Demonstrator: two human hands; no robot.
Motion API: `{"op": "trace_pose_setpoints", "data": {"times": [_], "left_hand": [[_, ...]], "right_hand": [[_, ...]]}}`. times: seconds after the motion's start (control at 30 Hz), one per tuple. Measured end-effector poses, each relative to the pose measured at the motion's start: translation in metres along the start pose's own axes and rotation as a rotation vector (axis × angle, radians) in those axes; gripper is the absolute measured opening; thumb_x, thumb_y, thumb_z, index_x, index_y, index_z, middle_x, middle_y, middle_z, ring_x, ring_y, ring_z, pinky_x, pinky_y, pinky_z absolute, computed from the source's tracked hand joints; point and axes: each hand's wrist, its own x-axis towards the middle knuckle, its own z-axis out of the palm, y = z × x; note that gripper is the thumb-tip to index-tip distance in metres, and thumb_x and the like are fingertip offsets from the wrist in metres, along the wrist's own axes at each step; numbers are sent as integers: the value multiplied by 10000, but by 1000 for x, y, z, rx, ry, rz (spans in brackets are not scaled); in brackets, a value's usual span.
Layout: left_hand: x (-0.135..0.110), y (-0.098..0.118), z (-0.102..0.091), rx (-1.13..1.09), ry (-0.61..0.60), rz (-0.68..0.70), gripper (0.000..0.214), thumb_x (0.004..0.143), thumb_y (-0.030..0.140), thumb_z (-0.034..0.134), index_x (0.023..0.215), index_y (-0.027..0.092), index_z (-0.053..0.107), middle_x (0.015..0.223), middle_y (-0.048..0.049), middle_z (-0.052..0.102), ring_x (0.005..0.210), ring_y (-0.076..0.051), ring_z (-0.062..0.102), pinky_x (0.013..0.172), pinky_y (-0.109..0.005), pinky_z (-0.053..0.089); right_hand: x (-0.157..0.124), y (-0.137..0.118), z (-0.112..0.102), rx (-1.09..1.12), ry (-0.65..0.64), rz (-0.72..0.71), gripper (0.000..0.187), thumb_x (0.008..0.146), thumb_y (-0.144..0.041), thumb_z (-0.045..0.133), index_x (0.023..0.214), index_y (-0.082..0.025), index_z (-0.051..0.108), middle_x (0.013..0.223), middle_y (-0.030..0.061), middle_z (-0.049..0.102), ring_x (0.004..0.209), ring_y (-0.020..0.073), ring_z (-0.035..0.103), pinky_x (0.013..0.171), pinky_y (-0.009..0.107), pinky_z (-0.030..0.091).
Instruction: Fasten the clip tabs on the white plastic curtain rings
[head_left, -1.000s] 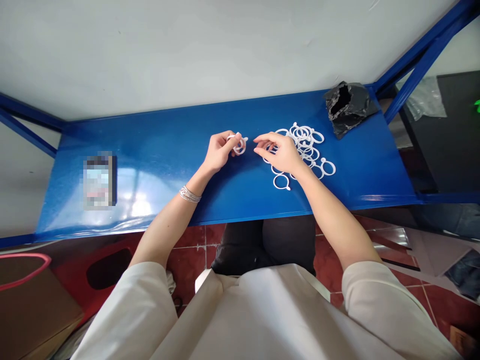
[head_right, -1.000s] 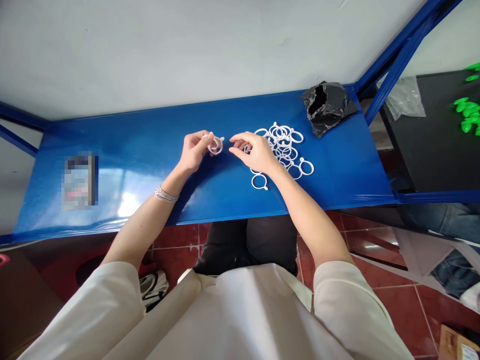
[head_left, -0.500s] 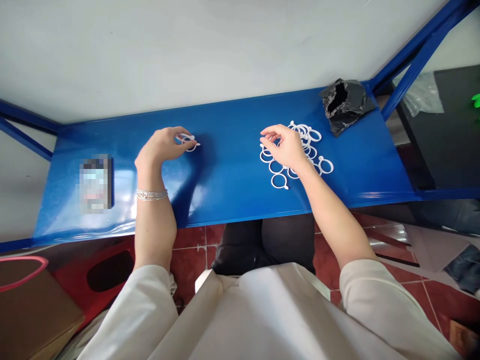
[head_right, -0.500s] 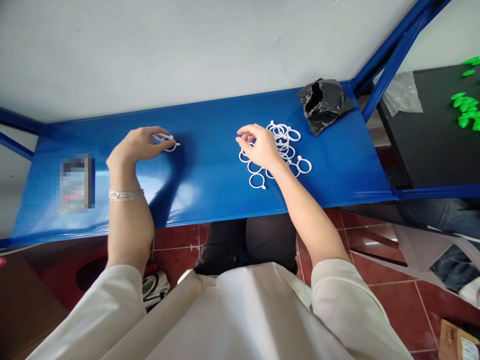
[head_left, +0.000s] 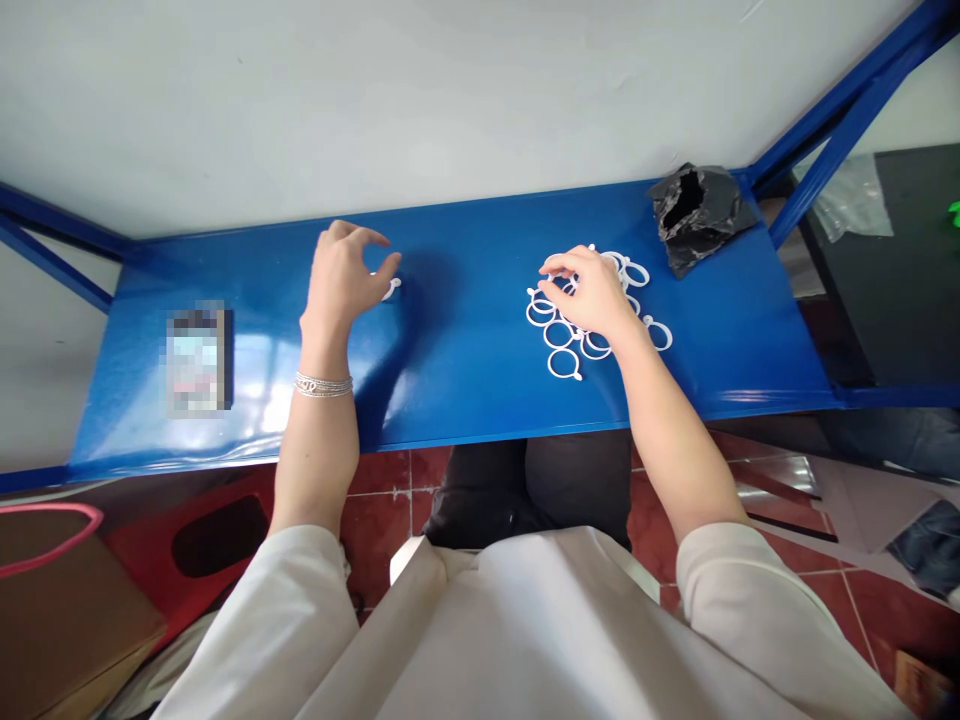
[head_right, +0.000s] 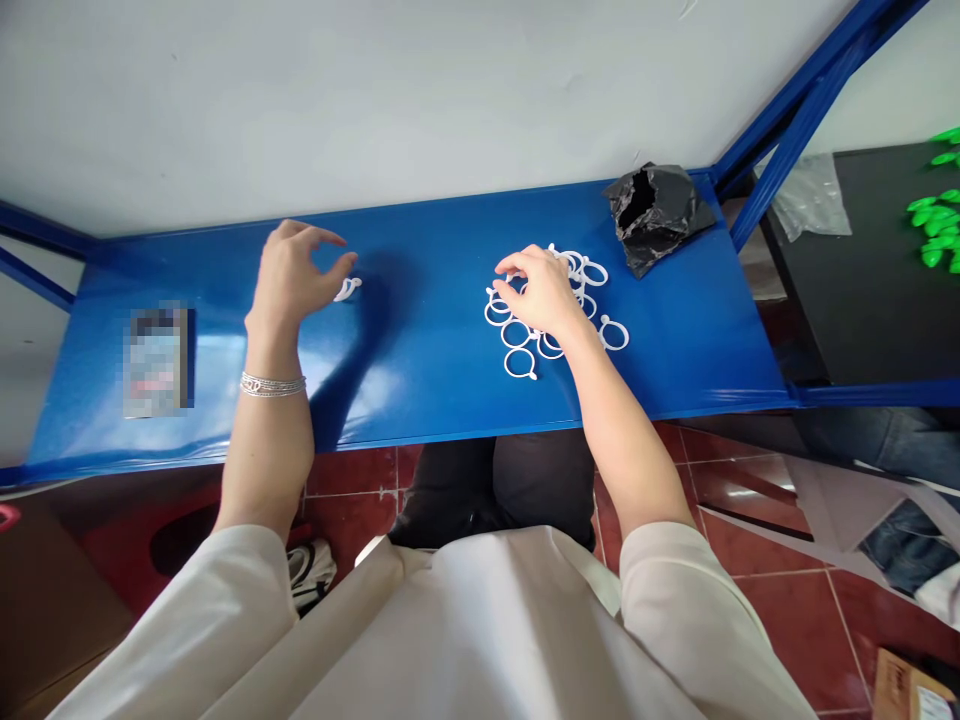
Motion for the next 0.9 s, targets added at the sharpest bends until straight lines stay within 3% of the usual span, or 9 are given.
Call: {"op": "trace_pose_setpoints", "data": {"times": [0.13, 0.3, 0.4, 0.53, 0.63, 0.73, 0.8, 0.9], "left_hand": [[2, -12, 20, -117, -66, 101, 286, 866, 417, 910, 1072, 244, 813, 1151, -125, 706, 1169, -347, 615, 1136, -579, 456], [0, -22, 18, 51, -182, -12, 274, 792, 271, 876, 1058, 267, 808, 1068, -112, 726, 1012, -356, 692, 989, -560, 516], [-1, -19, 15, 102, -132, -43, 237, 852, 339, 873, 1052, 228, 807, 1101, -139, 720, 1141, -384, 679, 1069, -602, 471], [-10, 18, 28, -33, 43, 123, 367, 951, 502, 831, 1130, 183, 801, 1241, -180, 726, 1236, -381, 645, 1131, -609, 445], [-29, 65, 50, -181, -56, 259, 335, 1036, 480, 742, 1157, 173, 799, 1195, -152, 786, 1085, -286, 711, 1037, -485, 535], [-51, 101, 74, -504, -242, 273, 442, 997, 580, 793, 1162, 170, 793, 1042, -92, 824, 813, -172, 707, 785, -320, 555], [-60, 111, 84, -653, -283, 240, 439, 984, 592, 805, 1080, 164, 785, 894, -55, 800, 689, -126, 649, 671, -266, 500], [-59, 110, 87, -818, -290, 189, 451, 984, 608, 802, 965, 158, 770, 753, -28, 729, 592, -99, 578, 581, -245, 432]], "right_hand": [[-2, 2, -2, -84, -91, 3, 179, 951, -397, 876, 1082, -276, 871, 1170, 119, 797, 1165, 406, 728, 1149, 737, 462], [-1, 7, 3, -72, -111, -21, 119, 943, -337, 888, 1057, -303, 878, 1092, 98, 781, 1107, 391, 729, 1125, 738, 469], [-1, 8, 4, -73, -92, -28, 53, 968, -289, 846, 1009, -304, 876, 1034, 85, 780, 1042, 370, 734, 1111, 731, 472], [-1, 3, 4, -98, -68, -48, 137, 1020, -245, 742, 1026, -283, 873, 997, 80, 779, 979, 337, 737, 1095, 676, 477], [-1, -5, 4, -94, -52, -76, 202, 1051, -245, 678, 1091, -249, 876, 1043, 98, 773, 955, 311, 728, 1061, 600, 501], [-2, -15, 9, -60, -41, -108, 196, 1048, -252, 669, 1067, -217, 861, 1020, 101, 752, 917, 284, 707, 986, 526, 533], [-4, -22, 14, -3, -38, -137, 148, 1028, -252, 689, 992, -211, 827, 991, 89, 747, 875, 254, 685, 919, 474, 550], [-7, -32, 18, 164, -86, -148, 151, 1008, -324, 763, 906, -213, 753, 964, 68, 744, 776, 201, 644, 771, 397, 546]]}}
